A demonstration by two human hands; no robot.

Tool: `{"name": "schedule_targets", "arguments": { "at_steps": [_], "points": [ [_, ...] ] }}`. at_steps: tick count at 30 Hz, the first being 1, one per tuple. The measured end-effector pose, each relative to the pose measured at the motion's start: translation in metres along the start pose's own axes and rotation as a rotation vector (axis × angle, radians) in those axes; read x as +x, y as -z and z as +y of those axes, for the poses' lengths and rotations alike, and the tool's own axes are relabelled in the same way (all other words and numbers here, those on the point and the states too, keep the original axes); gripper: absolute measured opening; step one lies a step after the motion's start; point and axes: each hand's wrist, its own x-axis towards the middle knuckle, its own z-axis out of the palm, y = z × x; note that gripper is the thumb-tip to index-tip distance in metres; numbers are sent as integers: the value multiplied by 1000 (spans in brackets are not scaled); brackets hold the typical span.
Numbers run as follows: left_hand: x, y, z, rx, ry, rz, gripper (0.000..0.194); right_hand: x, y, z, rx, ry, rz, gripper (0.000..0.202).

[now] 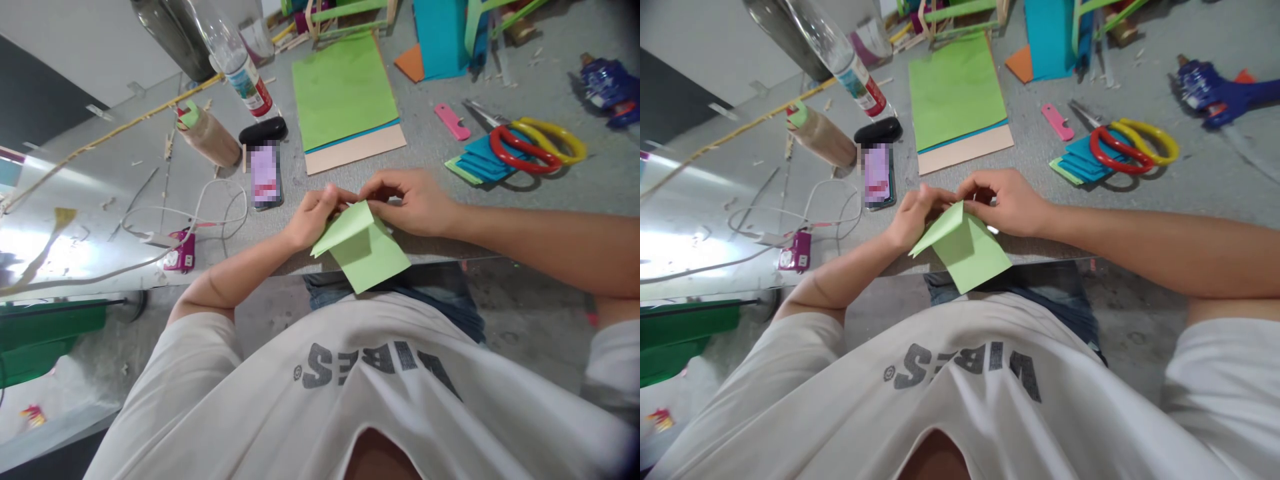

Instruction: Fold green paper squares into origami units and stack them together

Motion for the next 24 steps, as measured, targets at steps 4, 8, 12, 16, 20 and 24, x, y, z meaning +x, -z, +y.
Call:
{"name": "schedule_targets", "arguments": {
  "at_steps": [4,8,12,16,20,24],
  "points": [
    [6,7,-13,-182,-101,79,121,5,1,10,39,-35,155,34],
    [11,15,-24,-52,-220,237,95,11,2,22,107,-81,267,45],
    [11,17,-25,56,-169,335,68,15,3,25,157,-58,250,45],
    [10,16,-22,6,-141,295,60,18,6,24,210,-55,234,36],
    [11,15,-25,-60,-179,281,52,20,8,26,291,-100,230,35],
    [13,14,-32,-85,-216,320,50,22,8,30,435,-145,220,45]
  ]
}}
